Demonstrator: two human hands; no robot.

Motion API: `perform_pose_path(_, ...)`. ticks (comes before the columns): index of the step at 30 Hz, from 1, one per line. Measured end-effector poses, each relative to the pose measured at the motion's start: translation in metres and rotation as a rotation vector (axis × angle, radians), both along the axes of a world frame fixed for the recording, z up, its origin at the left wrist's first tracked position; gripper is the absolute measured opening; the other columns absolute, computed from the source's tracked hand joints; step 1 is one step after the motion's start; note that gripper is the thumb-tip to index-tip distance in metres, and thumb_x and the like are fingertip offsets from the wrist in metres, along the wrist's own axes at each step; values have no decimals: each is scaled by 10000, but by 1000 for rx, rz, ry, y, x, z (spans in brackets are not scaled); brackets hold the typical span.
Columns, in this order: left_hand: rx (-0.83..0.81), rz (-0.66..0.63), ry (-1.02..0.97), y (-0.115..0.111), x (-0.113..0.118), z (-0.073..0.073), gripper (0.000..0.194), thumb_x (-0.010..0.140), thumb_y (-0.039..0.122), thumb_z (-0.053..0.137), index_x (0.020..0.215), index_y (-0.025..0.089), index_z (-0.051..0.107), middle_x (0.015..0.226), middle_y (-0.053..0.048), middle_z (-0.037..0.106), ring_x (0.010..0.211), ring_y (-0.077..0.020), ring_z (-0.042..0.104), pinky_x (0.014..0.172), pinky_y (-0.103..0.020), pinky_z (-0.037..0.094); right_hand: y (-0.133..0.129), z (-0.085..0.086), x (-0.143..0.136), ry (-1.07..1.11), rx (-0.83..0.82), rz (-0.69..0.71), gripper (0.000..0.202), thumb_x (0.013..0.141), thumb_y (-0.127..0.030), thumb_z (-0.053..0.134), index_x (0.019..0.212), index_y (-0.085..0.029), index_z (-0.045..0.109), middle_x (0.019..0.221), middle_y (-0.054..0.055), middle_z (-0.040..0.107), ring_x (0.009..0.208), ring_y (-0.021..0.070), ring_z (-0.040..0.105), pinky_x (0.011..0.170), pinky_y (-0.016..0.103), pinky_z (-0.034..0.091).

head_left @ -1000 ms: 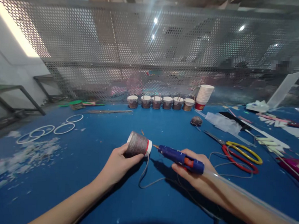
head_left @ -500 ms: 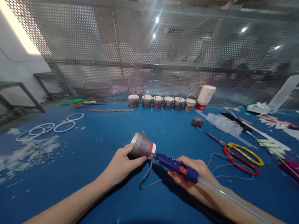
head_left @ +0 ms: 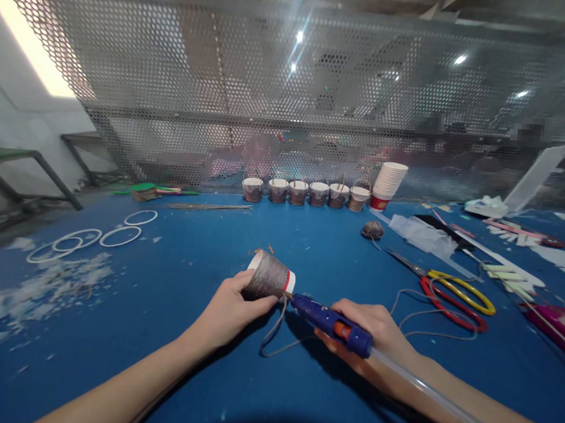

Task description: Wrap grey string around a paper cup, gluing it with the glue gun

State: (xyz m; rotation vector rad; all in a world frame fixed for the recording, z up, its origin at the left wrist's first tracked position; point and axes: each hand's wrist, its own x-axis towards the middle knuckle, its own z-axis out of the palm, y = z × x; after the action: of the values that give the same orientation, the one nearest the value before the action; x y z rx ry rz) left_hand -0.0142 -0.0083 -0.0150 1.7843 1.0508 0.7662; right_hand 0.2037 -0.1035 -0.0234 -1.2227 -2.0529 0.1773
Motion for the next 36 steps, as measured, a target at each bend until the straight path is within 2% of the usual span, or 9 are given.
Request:
perform_pose_path(2,-9,-4,-8,0,0,0,256,682,306,673,866,149,756,901,-82,734,858,-242,649,823,-350,504,0,1,1,-3,0,17,122,878,-270,556,791,-183,556,610,-1,642,461,99,553,464,211,382)
perform_pose_path(7,-23,-35,-45,0,1,3,201,675,284,673,813,168,761,896,-70,740,848,-237,662,836,-348,510,1,1,2,-10,25,-43,129,882,-278,548,789,-189,553,605,-6,630,448,94,531,448,215,361)
perform_pose_path(11,-30,-34,-40,0,0,5,217,664,293,680,821,166,760,898,-73,741,839,-237,665,825,-345,515,1,0,2,-12,54,2,165,889,-307,532,772,-192,545,583,-13,615,440,94,523,447,219,350)
perform_pose_path(16,-67,-53,-51,1,0,5,220,655,289,682,821,164,755,823,-57,737,788,-221,667,774,-326,526,0,2,3,-51,16,-35,176,891,-315,547,768,-190,539,575,-16,601,438,91,511,447,216,347)
perform_pose_path(22,-73,-65,-41,1,0,6,226,648,298,690,816,162,754,846,-61,740,779,-216,664,758,-315,528,1,-2,4,-48,78,3,199,896,-328,508,763,-186,547,568,-9,597,429,97,505,438,232,323)
perform_pose_path(25,-100,-77,-36,2,-1,6,222,651,300,683,812,163,753,807,-56,742,768,-222,667,760,-329,533,0,1,5,-52,53,-22,190,900,-326,517,777,-185,550,579,-11,602,437,93,508,443,225,335)
perform_pose_path(30,-109,-89,-36,1,-1,9,227,645,291,691,824,170,759,831,-62,750,801,-235,673,762,-332,536,-1,3,5,-129,83,10,173,891,-311,521,779,-184,554,587,3,614,452,108,529,455,236,346)
perform_pose_path(36,-122,-138,-40,4,-3,8,214,664,249,683,853,183,757,811,-43,755,763,-212,676,740,-314,533,-1,1,6,-40,44,-22,175,883,-317,536,764,-188,547,571,-14,594,424,96,494,433,229,324)
